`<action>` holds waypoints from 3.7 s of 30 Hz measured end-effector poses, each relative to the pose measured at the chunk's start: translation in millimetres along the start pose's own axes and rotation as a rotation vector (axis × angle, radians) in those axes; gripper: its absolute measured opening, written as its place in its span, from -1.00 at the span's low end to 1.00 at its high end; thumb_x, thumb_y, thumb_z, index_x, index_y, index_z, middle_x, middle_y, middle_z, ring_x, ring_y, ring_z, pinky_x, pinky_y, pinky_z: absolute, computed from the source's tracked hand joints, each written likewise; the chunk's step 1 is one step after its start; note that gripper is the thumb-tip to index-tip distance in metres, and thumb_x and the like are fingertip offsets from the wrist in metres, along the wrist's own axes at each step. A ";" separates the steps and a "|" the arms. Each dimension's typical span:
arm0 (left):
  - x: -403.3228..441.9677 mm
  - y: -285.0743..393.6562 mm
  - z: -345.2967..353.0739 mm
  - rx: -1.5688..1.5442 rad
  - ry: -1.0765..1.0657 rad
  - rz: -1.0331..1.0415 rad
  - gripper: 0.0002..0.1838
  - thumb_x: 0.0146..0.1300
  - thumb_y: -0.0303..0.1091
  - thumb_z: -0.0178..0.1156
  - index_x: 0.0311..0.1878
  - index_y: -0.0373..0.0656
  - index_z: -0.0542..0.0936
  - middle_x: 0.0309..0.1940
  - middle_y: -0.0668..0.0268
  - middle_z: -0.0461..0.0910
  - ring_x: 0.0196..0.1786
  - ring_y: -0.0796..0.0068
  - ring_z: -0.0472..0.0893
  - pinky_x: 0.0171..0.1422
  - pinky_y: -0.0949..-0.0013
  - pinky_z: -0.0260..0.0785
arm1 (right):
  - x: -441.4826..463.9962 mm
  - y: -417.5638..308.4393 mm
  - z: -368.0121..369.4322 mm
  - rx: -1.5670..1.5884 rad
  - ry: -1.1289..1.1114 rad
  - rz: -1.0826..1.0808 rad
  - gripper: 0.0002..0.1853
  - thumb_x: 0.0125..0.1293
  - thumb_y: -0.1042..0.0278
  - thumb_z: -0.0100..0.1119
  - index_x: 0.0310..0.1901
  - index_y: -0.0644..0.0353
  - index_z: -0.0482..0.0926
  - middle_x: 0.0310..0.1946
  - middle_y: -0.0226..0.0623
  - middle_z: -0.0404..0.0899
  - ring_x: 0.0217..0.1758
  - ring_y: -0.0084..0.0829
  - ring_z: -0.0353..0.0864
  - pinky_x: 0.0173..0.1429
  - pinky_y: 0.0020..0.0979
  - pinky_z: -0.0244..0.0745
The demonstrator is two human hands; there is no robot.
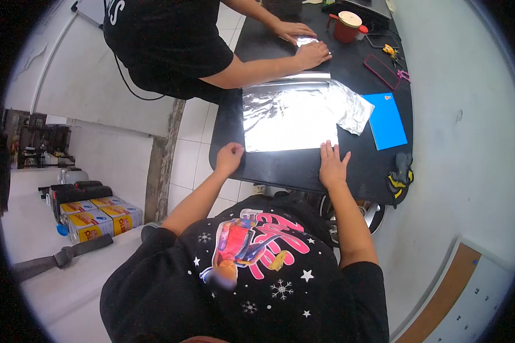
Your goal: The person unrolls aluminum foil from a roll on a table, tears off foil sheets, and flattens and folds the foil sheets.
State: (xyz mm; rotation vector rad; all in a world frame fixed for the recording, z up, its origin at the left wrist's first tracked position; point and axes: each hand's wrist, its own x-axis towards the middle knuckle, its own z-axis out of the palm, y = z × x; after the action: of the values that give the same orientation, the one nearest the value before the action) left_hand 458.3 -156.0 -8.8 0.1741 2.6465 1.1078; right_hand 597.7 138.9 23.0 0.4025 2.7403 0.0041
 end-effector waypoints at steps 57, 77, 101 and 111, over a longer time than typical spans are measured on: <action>-11.3 51.7 4.9 0.297 -0.193 0.669 -0.69 0.19 -0.31 0.12 -0.03 -0.23 0.54 0.06 0.07 0.50 0.17 0.08 0.43 0.23 0.13 0.28 | 0.3 -6.6 2.8 -0.035 0.090 0.012 -0.47 0.34 0.33 -0.19 0.36 0.13 0.19 0.44 -0.31 0.07 0.47 -0.16 0.06 0.40 0.27 -0.13; -36.9 68.0 27.9 0.478 -0.502 0.752 -0.38 0.11 -0.19 0.21 0.24 -0.21 0.37 0.33 0.09 0.25 0.39 0.03 0.20 0.44 0.10 0.07 | 2.2 21.0 9.6 0.181 0.074 0.015 -0.47 0.29 0.39 -0.21 0.34 0.09 0.26 0.40 -0.38 0.20 0.47 -0.23 0.11 0.48 0.09 -0.20; 38.6 37.6 -28.2 0.546 -0.368 0.942 -0.54 0.13 -0.26 0.20 0.14 -0.03 0.47 0.29 0.19 0.30 0.38 0.12 0.21 0.37 -0.11 0.05 | -4.1 -59.6 19.8 0.316 0.219 -0.230 -0.48 0.18 0.30 0.13 0.23 -0.15 0.39 0.37 -0.28 0.20 0.46 -0.19 0.10 0.37 0.19 0.01; 24.6 -14.8 -46.4 0.645 -0.588 1.192 -0.52 0.23 -0.19 0.10 0.24 0.02 0.40 0.33 0.23 0.25 0.35 0.22 0.25 0.32 -0.12 0.12 | -16.2 -82.4 10.5 0.356 0.234 -0.093 -0.53 0.12 0.29 0.16 0.13 -0.19 0.50 0.33 -0.31 0.25 0.43 -0.14 0.15 0.35 0.32 -0.06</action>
State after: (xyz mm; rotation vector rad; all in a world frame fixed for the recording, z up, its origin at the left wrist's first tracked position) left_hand 421.3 -192.7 7.0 1.9943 2.1024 0.2067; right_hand 593.0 54.9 14.4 0.3893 2.9908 -0.4965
